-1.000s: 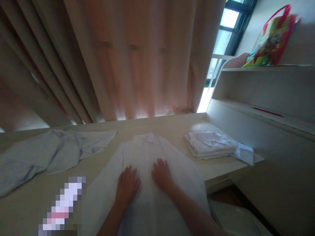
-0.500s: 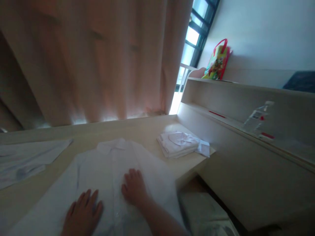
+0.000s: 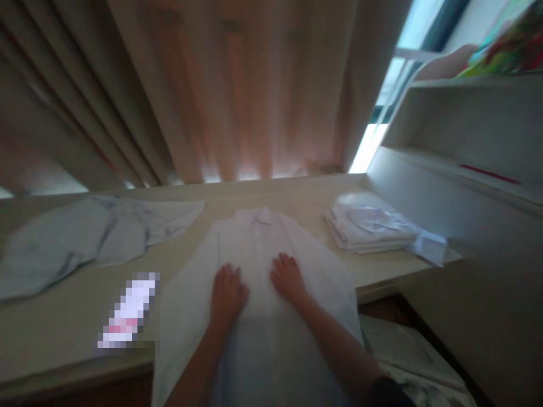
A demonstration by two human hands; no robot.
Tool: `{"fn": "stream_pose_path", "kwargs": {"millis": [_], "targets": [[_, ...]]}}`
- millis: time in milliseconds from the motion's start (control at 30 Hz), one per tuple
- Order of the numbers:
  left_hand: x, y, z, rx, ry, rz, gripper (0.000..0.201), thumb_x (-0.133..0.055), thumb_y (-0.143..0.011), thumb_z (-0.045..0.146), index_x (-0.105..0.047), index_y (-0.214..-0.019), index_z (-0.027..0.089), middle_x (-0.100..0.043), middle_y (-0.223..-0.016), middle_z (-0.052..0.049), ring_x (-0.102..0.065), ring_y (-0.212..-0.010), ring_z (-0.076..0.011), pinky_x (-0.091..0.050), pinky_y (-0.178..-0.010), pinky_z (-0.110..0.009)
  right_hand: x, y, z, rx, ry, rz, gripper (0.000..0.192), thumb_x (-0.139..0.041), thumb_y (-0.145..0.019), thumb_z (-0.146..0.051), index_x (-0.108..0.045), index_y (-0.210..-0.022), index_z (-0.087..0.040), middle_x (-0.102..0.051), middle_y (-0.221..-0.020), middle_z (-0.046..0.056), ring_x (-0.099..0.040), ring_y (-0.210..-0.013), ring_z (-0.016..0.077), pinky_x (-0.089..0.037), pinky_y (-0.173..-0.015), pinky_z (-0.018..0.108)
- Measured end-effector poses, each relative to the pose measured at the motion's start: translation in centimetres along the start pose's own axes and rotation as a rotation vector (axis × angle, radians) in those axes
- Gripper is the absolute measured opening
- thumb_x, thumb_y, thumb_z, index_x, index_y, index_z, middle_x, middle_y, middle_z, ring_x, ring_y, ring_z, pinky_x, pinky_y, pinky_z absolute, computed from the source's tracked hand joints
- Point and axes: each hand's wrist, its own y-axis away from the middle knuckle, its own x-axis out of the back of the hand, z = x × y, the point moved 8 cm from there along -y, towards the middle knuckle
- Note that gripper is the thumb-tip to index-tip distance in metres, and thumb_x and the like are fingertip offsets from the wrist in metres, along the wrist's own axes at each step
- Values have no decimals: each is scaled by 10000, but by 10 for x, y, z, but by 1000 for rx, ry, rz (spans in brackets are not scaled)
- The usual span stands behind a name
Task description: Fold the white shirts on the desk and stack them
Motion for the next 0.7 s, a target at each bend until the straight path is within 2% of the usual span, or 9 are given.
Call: {"fn": "stream_pose_path", "kwargs": {"millis": [167, 400, 700], "targets": [[-9, 2, -6, 0, 46, 17, 477, -418, -823, 274, -475, -1263, 99, -469, -1352, -191, -378, -1299, -284, -288, -1087, -436, -7, -4, 1, 24, 21, 39, 432, -367, -906, -350, -474, -1271, -145, -404, -1405, 161, -307, -1316, 244, -148, -1081, 424], [-10, 2, -5, -12, 30, 26, 466, -439, -816, 290, -498, -1239, 104, -477, -1339, -197, -396, -1284, -305, -298, -1076, -446, -6, -1, 2, 24, 44, 69, 425, -372, -905, -358, -475, -1261, -150, -413, -1397, 154, -312, -1310, 237, -150, -1081, 411], [-11, 2, -6, 21, 12, -7, 444, -422, -819, 294, -512, -1222, 129, -511, -1313, -166, -423, -1256, -280, -293, -1071, -435, -8, -1, 3, 13, 7, 62, 434, -367, -904, -361, -465, -1267, -145, -401, -1402, 158, -304, -1310, 239, -135, -1084, 411]]}}
